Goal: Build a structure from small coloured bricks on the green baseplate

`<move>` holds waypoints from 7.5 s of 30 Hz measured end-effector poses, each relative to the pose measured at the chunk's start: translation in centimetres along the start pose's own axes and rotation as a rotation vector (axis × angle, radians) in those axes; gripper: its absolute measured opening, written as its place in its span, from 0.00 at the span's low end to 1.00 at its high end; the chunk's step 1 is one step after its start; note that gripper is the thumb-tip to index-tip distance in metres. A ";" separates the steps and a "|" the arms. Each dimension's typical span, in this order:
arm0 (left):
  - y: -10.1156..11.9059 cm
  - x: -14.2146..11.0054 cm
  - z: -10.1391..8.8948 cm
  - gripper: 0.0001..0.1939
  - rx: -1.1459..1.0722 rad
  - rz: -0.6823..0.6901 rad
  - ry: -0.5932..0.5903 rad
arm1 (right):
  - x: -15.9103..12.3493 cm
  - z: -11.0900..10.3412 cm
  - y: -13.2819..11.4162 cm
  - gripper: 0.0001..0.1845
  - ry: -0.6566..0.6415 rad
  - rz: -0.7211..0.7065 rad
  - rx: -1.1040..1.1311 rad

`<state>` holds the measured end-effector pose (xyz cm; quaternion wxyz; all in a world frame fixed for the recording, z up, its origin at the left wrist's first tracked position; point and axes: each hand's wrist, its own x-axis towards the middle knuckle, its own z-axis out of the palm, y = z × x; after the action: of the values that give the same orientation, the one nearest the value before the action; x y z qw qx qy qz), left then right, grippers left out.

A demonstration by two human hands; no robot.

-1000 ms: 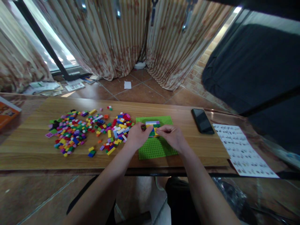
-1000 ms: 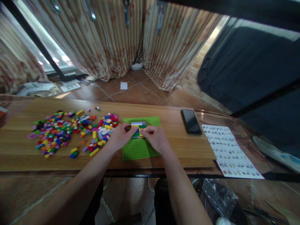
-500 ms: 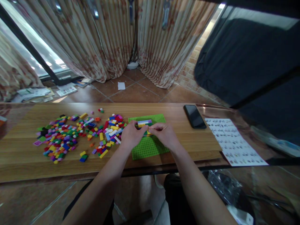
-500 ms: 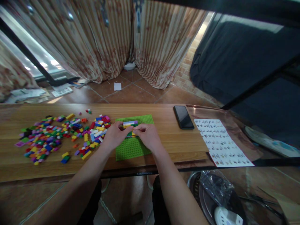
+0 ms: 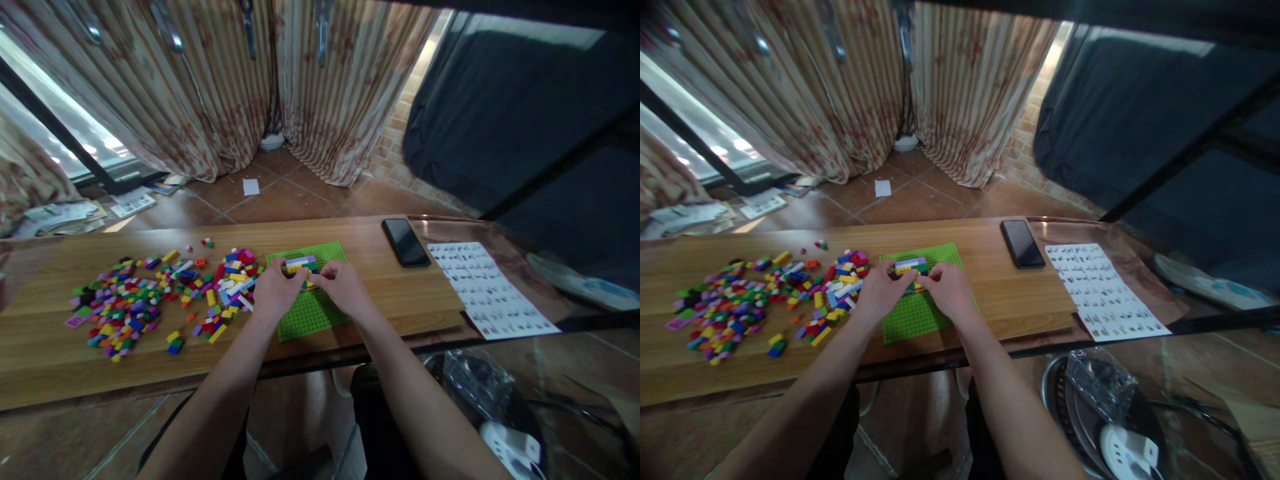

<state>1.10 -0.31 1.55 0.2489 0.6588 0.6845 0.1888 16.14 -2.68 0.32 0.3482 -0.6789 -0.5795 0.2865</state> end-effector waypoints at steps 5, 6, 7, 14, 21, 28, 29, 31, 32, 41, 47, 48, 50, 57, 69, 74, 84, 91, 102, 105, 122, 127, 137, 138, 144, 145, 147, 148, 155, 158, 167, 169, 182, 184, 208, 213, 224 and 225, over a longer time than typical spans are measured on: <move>0.3 -0.8 0.1 0.26 0.031 0.009 0.038 | -0.5 0.4 0.6 0.17 0.004 -0.060 0.022; 0.3 -0.8 0.1 0.27 0.025 0.009 0.038 | -0.5 0.4 0.8 0.17 -0.016 -0.060 0.063; 0.2 -0.9 0.1 0.27 0.016 0.009 0.035 | -0.4 0.3 1.0 0.18 -0.035 -0.054 0.112; -0.8 -0.7 -0.9 0.26 -0.086 0.051 -0.032 | 0.4 -1.6 0.7 0.28 0.149 0.044 0.433; -0.6 -2.1 -0.7 0.22 -0.061 0.074 -0.012 | 0.3 -1.6 0.0 0.25 0.238 -0.047 -0.127; -0.2 -2.4 0.3 0.20 -0.101 0.180 -0.054 | 0.5 -0.9 0.4 0.30 0.111 -0.011 -0.371; -0.2 -2.3 0.3 0.20 -0.114 0.185 -0.058 | 0.5 -0.8 0.3 0.30 0.137 0.012 -0.397; -0.3 -2.2 0.1 0.19 -0.152 0.190 -0.049 | 0.7 -0.7 0.1 0.29 0.201 0.038 -0.419; -0.4 -2.1 0.0 0.19 -0.175 0.187 -0.035 | 0.8 -0.6 -0.2 0.28 0.240 0.040 -0.413; -2.9 -1.1 -3.7 0.15 -0.444 0.119 0.187 | -0.6 2.7 -3.8 0.16 0.456 -0.397 -0.175; -7.9 0.9 -8.2 0.13 -0.210 -0.086 0.284 | -3.0 7.1 -5.6 0.11 0.148 -0.628 -0.080; -8.8 1.0 -8.9 0.14 -0.140 -0.119 0.302 | -3.2 7.7 -5.7 0.11 0.121 -0.644 -0.104; -10.6 1.2 -10.1 0.15 -0.004 -0.174 0.353 | -3.5 8.7 -5.7 0.11 0.070 -0.635 -0.185; -13.4 1.0 -11.6 0.24 0.176 -0.208 0.209 | -3.2 10.1 -4.8 0.14 -0.024 -0.499 -0.316; -13.7 1.3 -11.5 0.16 0.200 -0.170 0.115 | -3.4 10.8 -5.2 0.12 -0.120 -0.599 -0.107; -13.6 1.4 -11.4 0.15 0.174 -0.121 0.111 | -3.3 10.4 -5.2 0.12 -0.127 -0.611 -0.074; -12.7 1.5 -10.6 0.14 0.247 -0.040 0.110 | -3.3 9.9 -5.5 0.11 -0.131 -0.588 -0.069; -12.7 1.6 -10.1 0.15 0.223 -0.019 0.127 | -3.4 9.7 -5.6 0.11 -0.128 -0.593 -0.065; -12.5 1.7 -10.0 0.12 0.232 0.020 0.153 | -3.2 9.8 -5.4 0.11 -0.125 -0.595 -0.078; -12.3 1.7 -9.8 0.13 0.241 0.041 0.131 | -3.2 9.9 -5.2 0.12 -0.134 -0.601 -0.081; -10.5 1.6 -10.2 0.10 -0.425 0.289 0.069 | -3.2 9.2 -6.3 0.11 -0.062 -0.457 0.142; -8.4 0.5 -8.6 0.09 -0.664 0.359 -0.185 | -2.6 9.5 -6.4 0.12 -0.033 -0.232 0.556; -7.9 0.2 -7.3 0.09 -0.800 0.209 -0.253 | -2.1 9.3 -6.0 0.13 0.083 -0.182 0.709; -8.0 0.2 -7.3 0.09 -0.808 0.200 -0.257 | -2.1 9.2 -6.0 0.13 0.086 -0.211 0.675; -7.4 -0.3 -7.8 0.11 -0.916 0.119 -0.340 | -2.3 8.7 -5.7 0.13 0.116 -0.377 0.399; -7.3 -0.4 -7.9 0.12 -0.946 0.106 -0.352 | -2.3 8.6 -5.6 0.14 0.118 -0.398 0.357; -7.1 -0.5 -8.0 0.13 -0.989 0.076 -0.378 | -2.4 8.6 -5.4 0.16 0.122 -0.426 0.282; -7.0 -0.6 -8.0 0.12 -0.994 0.063 -0.390 | -2.5 8.6 -5.4 0.18 0.126 -0.439 0.243; -7.0 -0.4 -7.5 0.06 -1.017 -0.090 -0.419 | -2.9 8.5 -5.7 0.19 0.161 -0.544 -0.008; -7.2 -0.3 -7.6 0.06 -1.089 -0.170 -0.382 | -3.0 8.2 -6.0 0.18 0.181 -0.512 0.017; -8.6 0.5 -8.8 0.10 -1.182 -0.199 -0.199 | -1.8 8.3 -5.7 0.14 0.066 -0.125 0.716; -8.4 0.3 -8.8 0.10 -1.149 -0.185 -0.244 | -1.7 8.5 -5.9 0.13 0.052 -0.078 0.818; -7.4 -0.4 -6.9 0.08 -0.754 0.065 -0.270 | -2.0 8.6 -5.4 0.07 0.036 -0.144 0.601; -7.5 -0.5 -7.0 0.07 -0.720 0.069 -0.291 | -2.1 8.4 -5.3 0.07 0.017 -0.166 0.544; -11.7 1.6 -9.6 0.10 -0.180 0.079 0.037 | -2.3 9.0 -4.8 0.12 -0.082 -0.405 -0.053; -11.9 1.6 -9.5 0.09 -0.170 0.081 0.060 | -2.3 8.8 -4.8 0.11 -0.082 -0.426 -0.043; -12.5 2.2 -9.0 0.11 -0.185 0.104 0.042 | -2.3 8.7 -4.8 0.11 -0.102 -0.430 -0.064; -12.3 2.2 -9.1 0.11 -0.163 0.088 0.055 | -2.3 8.7 -4.8 0.11 -0.103 -0.430 -0.064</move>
<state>-14.23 1.78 1.47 0.2743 0.6602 0.6439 0.2726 6.05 -3.29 -1.04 0.3494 -0.5349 -0.7368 0.2214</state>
